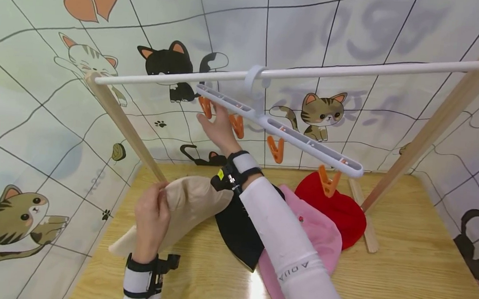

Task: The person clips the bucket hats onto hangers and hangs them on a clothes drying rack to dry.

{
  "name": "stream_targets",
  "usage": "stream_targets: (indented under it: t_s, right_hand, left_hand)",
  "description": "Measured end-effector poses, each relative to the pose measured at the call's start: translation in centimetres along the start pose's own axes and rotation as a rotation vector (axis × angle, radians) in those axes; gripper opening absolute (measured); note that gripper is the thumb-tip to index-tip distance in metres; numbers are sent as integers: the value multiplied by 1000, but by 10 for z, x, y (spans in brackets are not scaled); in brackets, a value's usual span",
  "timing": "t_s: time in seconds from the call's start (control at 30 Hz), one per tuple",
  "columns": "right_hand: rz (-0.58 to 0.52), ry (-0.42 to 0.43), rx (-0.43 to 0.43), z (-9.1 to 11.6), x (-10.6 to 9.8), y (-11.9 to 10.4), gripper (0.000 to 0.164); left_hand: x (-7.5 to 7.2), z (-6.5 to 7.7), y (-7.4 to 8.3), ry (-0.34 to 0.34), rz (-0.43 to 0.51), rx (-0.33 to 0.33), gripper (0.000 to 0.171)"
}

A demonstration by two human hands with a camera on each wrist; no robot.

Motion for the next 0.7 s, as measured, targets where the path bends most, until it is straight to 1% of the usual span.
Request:
stream_targets:
  t_s: [0.1,0.17,0.37,0.53,0.63,0.7]
  right_hand:
    - [-35,-8,16,9,2,-11,57]
    - [-53,-8,19,11,3,-14,54]
    - [-129,-10,-27,3,5,-2,44]
    - [-91,-13,-39,-1,7,6,37]
    - [-80,-33,-25,1,10,7,36]
    - [-92,-55,-21,2,13,8,37]
  left_hand:
    - [0,0,1,8,1,9,20]
    - [0,-1,1,12,-2,10,20]
    - [-3,-2,0,4,-12,-18,20]
    - [-4,-3,0,6,-13,-21,20]
    - [-5,-3,1,16,-13,-11,19]
    - [-4,-3,1,19,-15,-10,19]
Point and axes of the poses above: each hand's wrist, its own z-axis away from the middle knuckle, its own x-axis out of the palm, y = z × x, the point moved 8 cm from there along -z, towards the middle knuckle, and after that the axes turned 10 degrees about -y, right-handed, at the moved point
